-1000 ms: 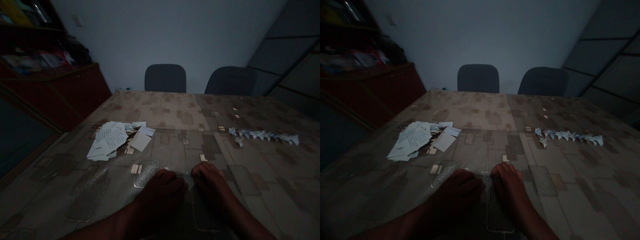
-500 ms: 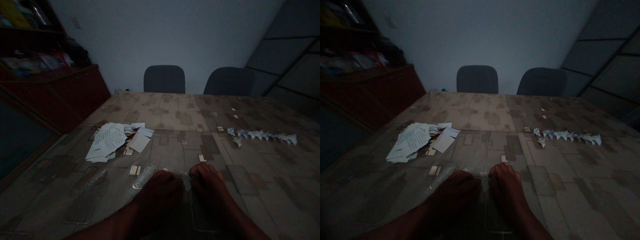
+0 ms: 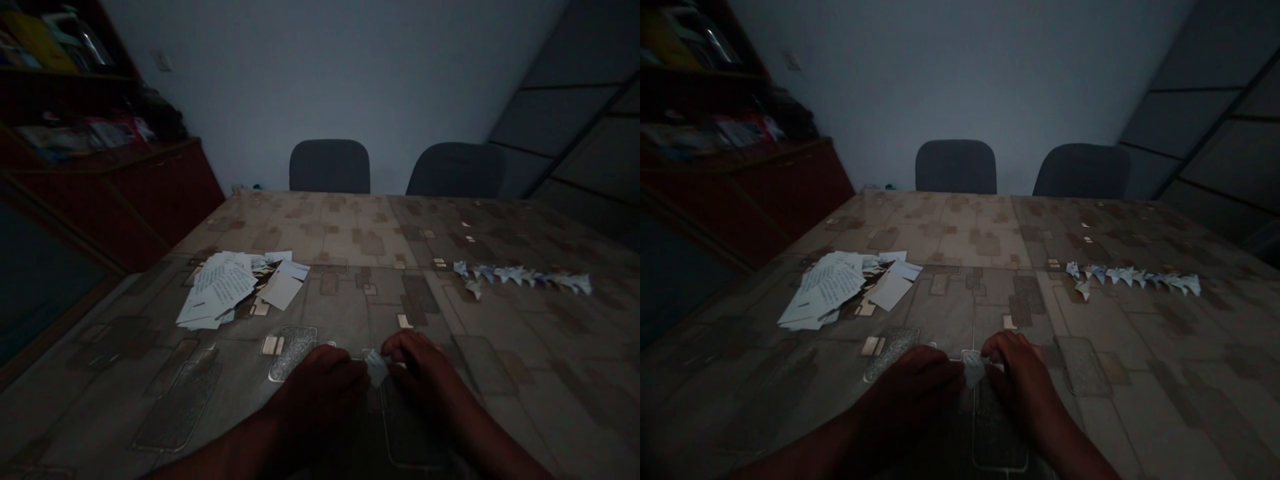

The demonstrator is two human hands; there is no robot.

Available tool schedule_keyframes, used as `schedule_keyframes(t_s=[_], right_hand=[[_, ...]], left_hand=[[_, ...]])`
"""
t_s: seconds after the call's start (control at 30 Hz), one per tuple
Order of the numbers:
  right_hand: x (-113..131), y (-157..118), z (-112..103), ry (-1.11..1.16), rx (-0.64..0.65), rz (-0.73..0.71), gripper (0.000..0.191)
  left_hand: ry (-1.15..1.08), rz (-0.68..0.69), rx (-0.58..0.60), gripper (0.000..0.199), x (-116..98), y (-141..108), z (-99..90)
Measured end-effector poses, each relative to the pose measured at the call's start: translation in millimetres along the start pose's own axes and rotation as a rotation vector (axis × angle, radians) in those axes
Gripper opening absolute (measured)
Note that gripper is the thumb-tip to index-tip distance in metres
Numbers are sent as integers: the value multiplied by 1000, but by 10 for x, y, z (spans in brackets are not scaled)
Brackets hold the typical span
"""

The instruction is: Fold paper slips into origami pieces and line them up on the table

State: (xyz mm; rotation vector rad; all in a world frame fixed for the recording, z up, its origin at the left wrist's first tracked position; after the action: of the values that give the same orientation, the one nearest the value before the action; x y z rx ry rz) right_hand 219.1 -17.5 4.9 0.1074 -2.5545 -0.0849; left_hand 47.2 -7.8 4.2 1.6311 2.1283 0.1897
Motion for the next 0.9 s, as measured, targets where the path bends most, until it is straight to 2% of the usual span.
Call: schedule_keyframes(t_s=[0.13, 0.3, 0.43, 0.57, 0.67, 0.77, 0.9], right_hand=[[-12, 14, -79, 84, 69, -10, 15], [-15, 66, -109, 29, 118, -101, 14], [-12, 179, -142, -50, 161, -287, 18], [3, 298, -155, -100, 193, -458, 13], [27, 315, -121, -112, 209, -568, 16], [34, 263, -76, -119, 176, -626, 22], [20, 154, -40, -130, 83, -618, 29]], left_hand=[[-1, 0, 28, 16, 33, -2, -1], [-11, 23, 117, 11, 91, 77, -77], [-77, -29, 172, 16, 144, 142, -158], [-156, -92, 152, 14, 211, 155, -168], [-152, -109, 137, 16, 286, 173, -161], [-70, -26, 138, 18, 344, 237, -195], [65, 203, 177, 15, 335, 332, -229]])
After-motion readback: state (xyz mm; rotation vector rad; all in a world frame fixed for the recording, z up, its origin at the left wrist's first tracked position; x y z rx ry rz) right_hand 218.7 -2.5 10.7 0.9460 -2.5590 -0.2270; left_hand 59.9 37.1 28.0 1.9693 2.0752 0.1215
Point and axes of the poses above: each hand's wrist, its own y-axis towards the middle knuckle, its own z-axis out of the palm, x = y × z, the point moved 5 cm from there along y, towards the middle knuckle, and after that the axes turned 8 degrees about -y, right-handed, at the moved point
